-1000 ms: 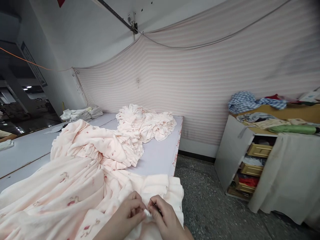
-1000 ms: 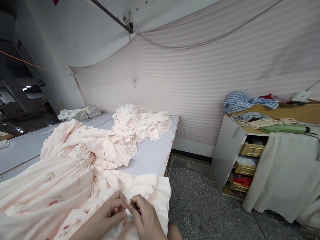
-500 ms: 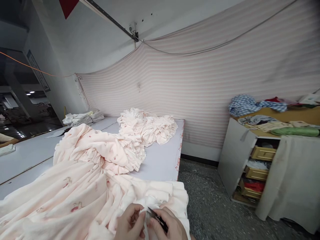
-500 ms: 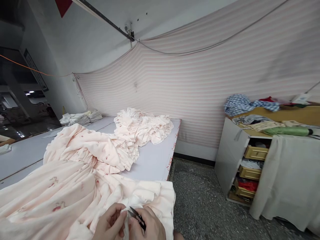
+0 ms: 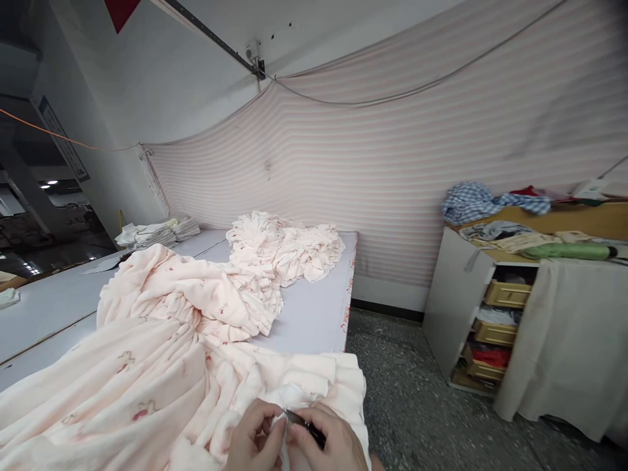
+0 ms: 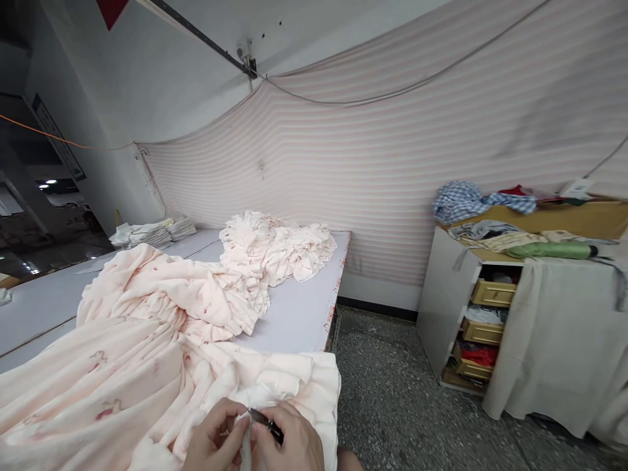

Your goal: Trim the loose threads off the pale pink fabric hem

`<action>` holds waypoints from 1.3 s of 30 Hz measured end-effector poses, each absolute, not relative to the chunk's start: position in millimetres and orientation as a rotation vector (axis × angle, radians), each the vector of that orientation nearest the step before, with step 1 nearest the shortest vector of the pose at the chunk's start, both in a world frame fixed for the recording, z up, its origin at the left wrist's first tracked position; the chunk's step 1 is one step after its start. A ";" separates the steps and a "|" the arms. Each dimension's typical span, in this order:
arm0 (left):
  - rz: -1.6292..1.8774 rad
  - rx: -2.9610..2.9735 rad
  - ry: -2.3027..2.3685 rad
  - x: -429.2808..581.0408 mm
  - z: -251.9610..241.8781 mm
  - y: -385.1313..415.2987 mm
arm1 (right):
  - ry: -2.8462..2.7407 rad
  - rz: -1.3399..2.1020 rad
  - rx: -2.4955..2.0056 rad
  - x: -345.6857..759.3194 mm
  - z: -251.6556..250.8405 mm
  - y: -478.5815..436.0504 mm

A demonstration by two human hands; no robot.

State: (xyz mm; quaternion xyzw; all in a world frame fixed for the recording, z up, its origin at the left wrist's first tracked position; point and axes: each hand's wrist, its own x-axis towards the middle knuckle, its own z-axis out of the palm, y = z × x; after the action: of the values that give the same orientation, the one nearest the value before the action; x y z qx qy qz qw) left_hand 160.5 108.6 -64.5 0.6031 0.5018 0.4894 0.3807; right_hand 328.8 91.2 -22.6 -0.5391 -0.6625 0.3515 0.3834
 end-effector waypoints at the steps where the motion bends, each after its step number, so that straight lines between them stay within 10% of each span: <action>1: 1.249 1.546 1.281 160.4 -65.8 109.0 | -1.684 0.899 -1.367 328.4 -22.2 91.6; 39: 1.191 1.602 1.212 153.9 -62.1 105.5 | -1.486 1.016 -1.219 331.5 -52.2 96.2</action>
State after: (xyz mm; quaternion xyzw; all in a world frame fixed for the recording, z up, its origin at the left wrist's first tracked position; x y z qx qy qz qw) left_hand 153.9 105.5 -62.1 0.6308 0.4776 0.4692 0.3922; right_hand 331.5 96.2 -52.2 -0.4966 -0.6050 0.4136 0.4652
